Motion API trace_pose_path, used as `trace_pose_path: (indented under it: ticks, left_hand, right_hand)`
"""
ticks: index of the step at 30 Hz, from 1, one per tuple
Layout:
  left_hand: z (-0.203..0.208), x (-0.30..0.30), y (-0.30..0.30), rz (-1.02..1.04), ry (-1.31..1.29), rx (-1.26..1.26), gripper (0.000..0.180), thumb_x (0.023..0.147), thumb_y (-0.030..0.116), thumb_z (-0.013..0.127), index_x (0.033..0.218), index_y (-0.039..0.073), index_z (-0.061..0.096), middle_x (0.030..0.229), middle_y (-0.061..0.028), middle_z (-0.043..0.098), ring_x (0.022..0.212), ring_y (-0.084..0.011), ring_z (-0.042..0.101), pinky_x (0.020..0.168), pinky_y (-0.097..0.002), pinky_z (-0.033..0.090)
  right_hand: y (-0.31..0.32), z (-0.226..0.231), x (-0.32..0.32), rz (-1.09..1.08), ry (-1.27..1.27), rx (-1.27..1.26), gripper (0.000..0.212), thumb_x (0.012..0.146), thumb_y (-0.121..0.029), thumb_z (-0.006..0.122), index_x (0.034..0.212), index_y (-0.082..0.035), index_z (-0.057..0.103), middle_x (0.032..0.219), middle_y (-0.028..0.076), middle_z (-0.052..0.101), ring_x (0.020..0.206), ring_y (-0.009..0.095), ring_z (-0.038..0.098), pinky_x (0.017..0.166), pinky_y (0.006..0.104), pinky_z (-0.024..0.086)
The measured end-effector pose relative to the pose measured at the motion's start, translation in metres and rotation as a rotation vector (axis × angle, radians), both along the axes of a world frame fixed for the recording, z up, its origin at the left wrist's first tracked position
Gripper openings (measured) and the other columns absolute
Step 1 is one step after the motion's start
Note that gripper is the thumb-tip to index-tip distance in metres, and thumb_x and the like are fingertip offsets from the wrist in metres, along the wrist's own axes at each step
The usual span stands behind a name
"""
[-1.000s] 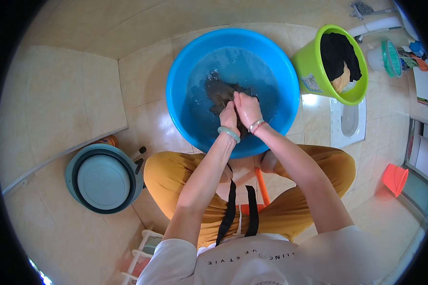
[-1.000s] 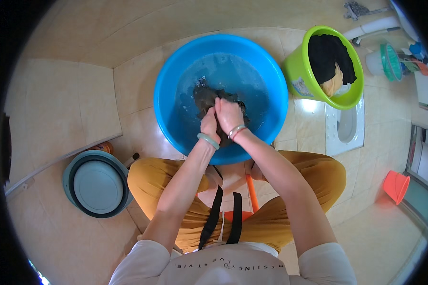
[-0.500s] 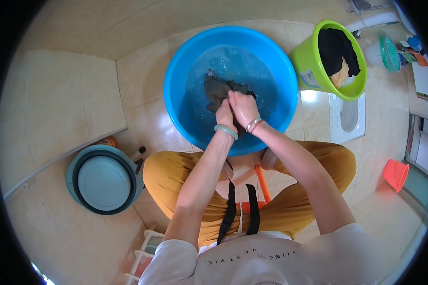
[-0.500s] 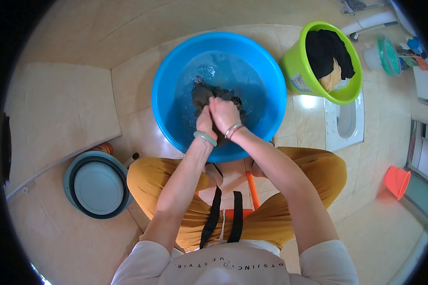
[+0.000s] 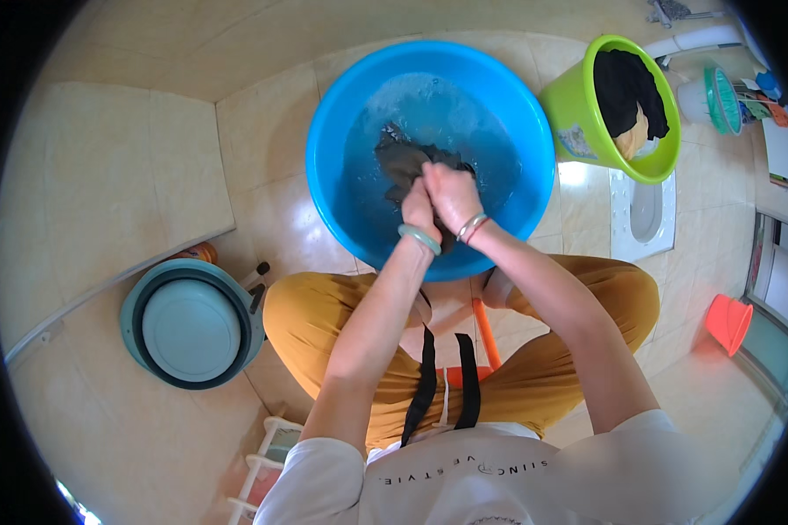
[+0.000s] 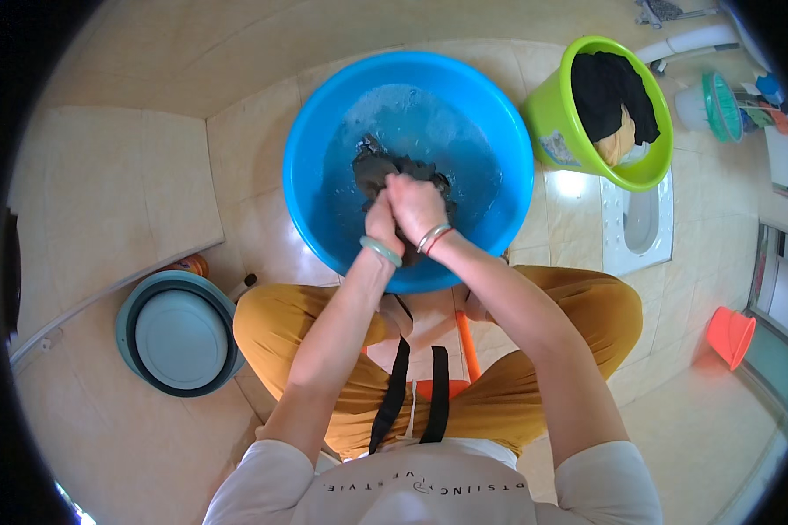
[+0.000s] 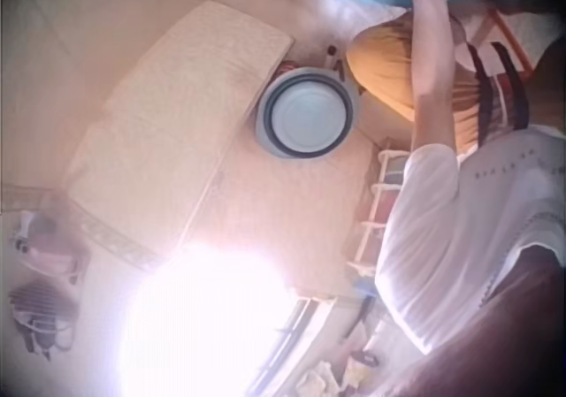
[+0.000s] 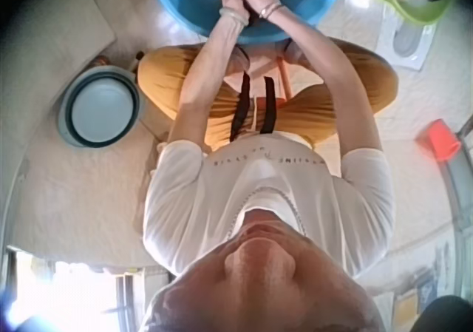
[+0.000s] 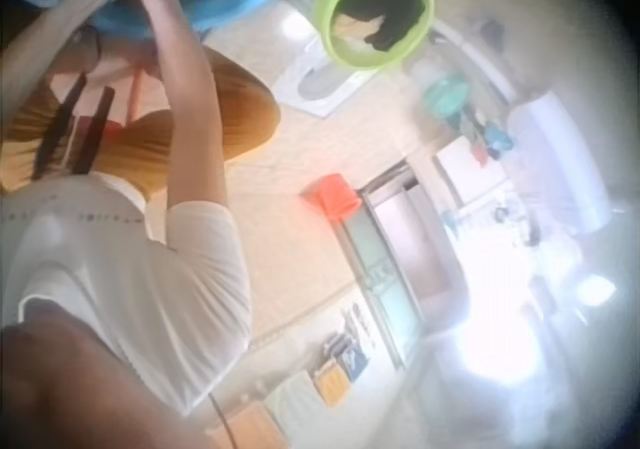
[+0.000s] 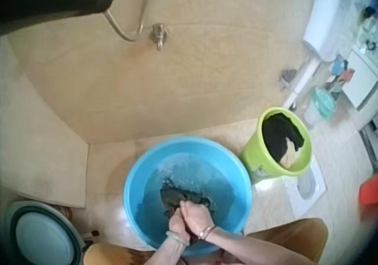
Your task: The person hand-washes dark-colored garments in a blue basin filled with soapy water. They scrub and wring out a black item and then a brown item, placing the washed clothes into a green bucket nearby.
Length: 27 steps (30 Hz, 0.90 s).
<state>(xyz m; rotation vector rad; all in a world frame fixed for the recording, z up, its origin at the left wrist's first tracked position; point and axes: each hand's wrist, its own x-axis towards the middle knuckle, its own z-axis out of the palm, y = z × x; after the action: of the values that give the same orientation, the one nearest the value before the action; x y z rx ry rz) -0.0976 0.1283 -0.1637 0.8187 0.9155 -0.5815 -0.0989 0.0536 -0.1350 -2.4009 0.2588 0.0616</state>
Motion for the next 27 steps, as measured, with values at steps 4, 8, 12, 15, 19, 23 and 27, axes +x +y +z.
trace_pose_path:
  ticks: [4, 8, 12, 15, 19, 23, 27]
  left_hand:
    - [0.048, 0.003, 0.032, -0.048, -0.249, -0.423, 0.037, 0.097, 0.034, 0.047, 0.121, 0.008, 0.057, 0.117, -0.0105, 0.063, 0.103, -0.0249, 0.061, 0.089, -0.0358, 0.05]
    - [0.028, 0.007, 0.0, -0.063, 0.034, -0.12, 0.043, 0.096, 0.034, 0.053, 0.126, 0.003, 0.054, 0.125, -0.0104, 0.058, 0.107, -0.0274, 0.059, 0.095, -0.0387, 0.046]
    - [0.017, 0.053, 0.036, -0.048, -0.181, 0.06, 0.05, 0.092, 0.038, 0.061, 0.123, -0.001, 0.054, 0.124, -0.0113, 0.058, 0.11, -0.0255, 0.056, 0.095, -0.0402, 0.046]
    - [0.013, 0.074, 0.053, -0.313, -0.241, 0.625, 0.059, 0.087, 0.043, 0.064, 0.125, 0.001, 0.049, 0.117, -0.0181, 0.057, 0.11, -0.0296, 0.054, 0.096, -0.04, 0.043]
    - [0.002, 0.052, 0.04, -0.903, -0.535, 1.534, 0.055, 0.086, 0.048, 0.06, 0.137, 0.036, 0.044, 0.124, -0.0197, 0.048, 0.115, -0.042, 0.048, 0.093, -0.0543, 0.04]
    - [-0.005, 0.066, 0.056, -1.194, -0.753, 1.785, 0.039, 0.08, 0.046, 0.067, 0.118, 0.037, 0.064, 0.111, -0.0107, 0.05, 0.11, -0.0315, 0.047, 0.088, -0.0542, 0.04]
    - [-0.015, 0.087, 0.057, -0.919, -1.143, 1.814, 0.04, 0.081, 0.046, 0.067, 0.12, 0.038, 0.063, 0.119, -0.0088, 0.049, 0.118, -0.0318, 0.041, 0.095, -0.0593, 0.033]
  right_hand:
    - [0.036, 0.045, -0.027, 0.208, -0.2, 0.19, 0.021, 0.092, -0.02, 0.049, 0.079, -0.007, 0.059, 0.067, 0.021, 0.06, 0.062, 0.04, 0.061, 0.056, 0.0494, 0.049]
    - [-0.063, -0.028, 0.021, 0.037, -0.066, -0.245, 0.025, 0.092, -0.02, 0.046, 0.077, -0.006, 0.06, 0.072, 0.022, 0.061, 0.07, 0.04, 0.062, 0.064, 0.0506, 0.05]
    - [-0.104, -0.006, 0.041, -0.316, -0.094, 0.135, 0.041, 0.094, -0.045, 0.048, 0.093, -0.007, 0.062, 0.077, 0.017, 0.063, 0.073, 0.036, 0.062, 0.068, 0.0436, 0.05]
    - [-0.097, 0.003, 0.042, -0.174, -0.087, -0.162, 0.052, 0.088, -0.055, 0.055, 0.126, -0.019, 0.053, 0.116, 0.014, 0.056, 0.106, 0.032, 0.054, 0.085, 0.0465, 0.046]
    - [-0.066, -0.021, 0.033, 0.111, 0.022, -0.365, 0.072, 0.08, -0.06, 0.061, 0.141, -0.031, 0.039, 0.154, 0.011, 0.021, 0.14, 0.039, 0.019, 0.098, 0.0677, 0.028]
    - [-0.027, -0.059, 0.021, 0.323, 0.083, -0.347, 0.071, 0.078, -0.054, 0.067, 0.14, -0.035, 0.039, 0.156, 0.007, 0.012, 0.143, 0.039, 0.007, 0.101, 0.0727, 0.019]
    - [-0.04, -0.104, 0.019, 0.297, 0.089, -0.427, 0.065, 0.081, -0.048, 0.066, 0.14, -0.036, 0.04, 0.156, 0.005, 0.013, 0.143, 0.037, 0.007, 0.1, 0.0732, 0.019]
